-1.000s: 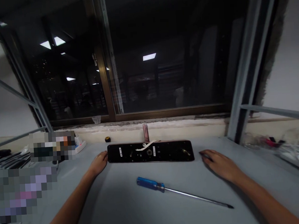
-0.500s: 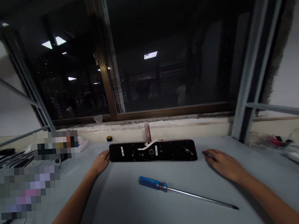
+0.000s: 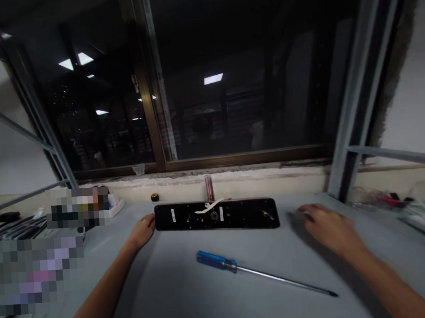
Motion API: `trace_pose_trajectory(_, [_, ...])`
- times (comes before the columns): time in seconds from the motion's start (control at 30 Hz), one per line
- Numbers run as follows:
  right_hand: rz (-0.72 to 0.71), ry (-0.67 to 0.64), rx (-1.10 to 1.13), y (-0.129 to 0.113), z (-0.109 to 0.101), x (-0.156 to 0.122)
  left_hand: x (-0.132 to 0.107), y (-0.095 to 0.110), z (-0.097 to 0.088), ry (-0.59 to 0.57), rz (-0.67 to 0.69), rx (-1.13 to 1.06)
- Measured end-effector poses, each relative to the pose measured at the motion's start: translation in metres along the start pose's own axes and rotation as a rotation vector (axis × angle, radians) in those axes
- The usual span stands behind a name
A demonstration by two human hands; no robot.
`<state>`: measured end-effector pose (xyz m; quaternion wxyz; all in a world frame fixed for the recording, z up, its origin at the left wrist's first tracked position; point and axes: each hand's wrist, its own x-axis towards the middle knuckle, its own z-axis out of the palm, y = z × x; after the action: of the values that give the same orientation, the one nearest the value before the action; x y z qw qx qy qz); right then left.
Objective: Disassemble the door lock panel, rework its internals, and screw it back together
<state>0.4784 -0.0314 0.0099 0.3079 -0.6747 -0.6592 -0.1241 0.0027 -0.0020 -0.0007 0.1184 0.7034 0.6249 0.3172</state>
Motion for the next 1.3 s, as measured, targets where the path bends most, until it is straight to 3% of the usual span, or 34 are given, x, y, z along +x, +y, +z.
trace_pose_trajectory(0.1, [0.158, 0.112, -0.118, -0.018, -0.028, 0.004, 0.003, 0.004, 0.001, -0.01, 0.013, -0.189])
trace_pose_trajectory(0.17, [0.074, 0.137, -0.02, -0.041, -0.04, 0.0, 0.004, 0.008, 0.003, -0.04, 0.033, -0.331])
trace_pose_trajectory(0.27, [-0.316, -0.238, 0.23, -0.084, -0.044, -0.018, 0.005, 0.011, 0.003, -0.119, 0.035, -0.531])
trace_pose_trajectory(0.33, [-0.497, -0.463, 0.239, -0.109, -0.039, -0.033, 0.005, 0.011, 0.002, -0.164, 0.02, -0.637])
trace_pose_trajectory(0.43, [-0.549, -0.615, 0.184, -0.133, -0.031, -0.049, 0.004, 0.011, -0.002, -0.2, -0.001, -0.743])
trace_pose_trajectory(0.57, [-0.571, -0.714, 0.166, -0.14, -0.025, -0.052, 0.003, 0.011, -0.005, -0.239, -0.016, -0.803])
trace_pose_trajectory(0.77, [-0.553, -0.684, 0.232, -0.146, -0.026, -0.052, 0.001, 0.012, -0.009, -0.28, -0.055, -0.833])
trace_pose_trajectory(0.93, [-0.452, -0.698, 0.395, -0.166, -0.049, -0.034, 0.0, 0.015, -0.01, -0.298, -0.055, -0.851])
trace_pose_trajectory(1.13, [-0.233, -0.557, 0.978, -0.206, -0.069, -0.009, 0.003, 0.007, -0.01, -0.342, -0.093, -0.894])
trace_pose_trajectory(1.23, [-0.23, -0.403, 1.182, -0.225, -0.06, -0.017, 0.005, 0.0, -0.01, -0.372, -0.107, -0.916])
trace_pose_trajectory(1.3, [-0.306, -0.291, 1.147, -0.232, -0.047, -0.028, 0.006, -0.002, -0.011, -0.395, -0.113, -0.938])
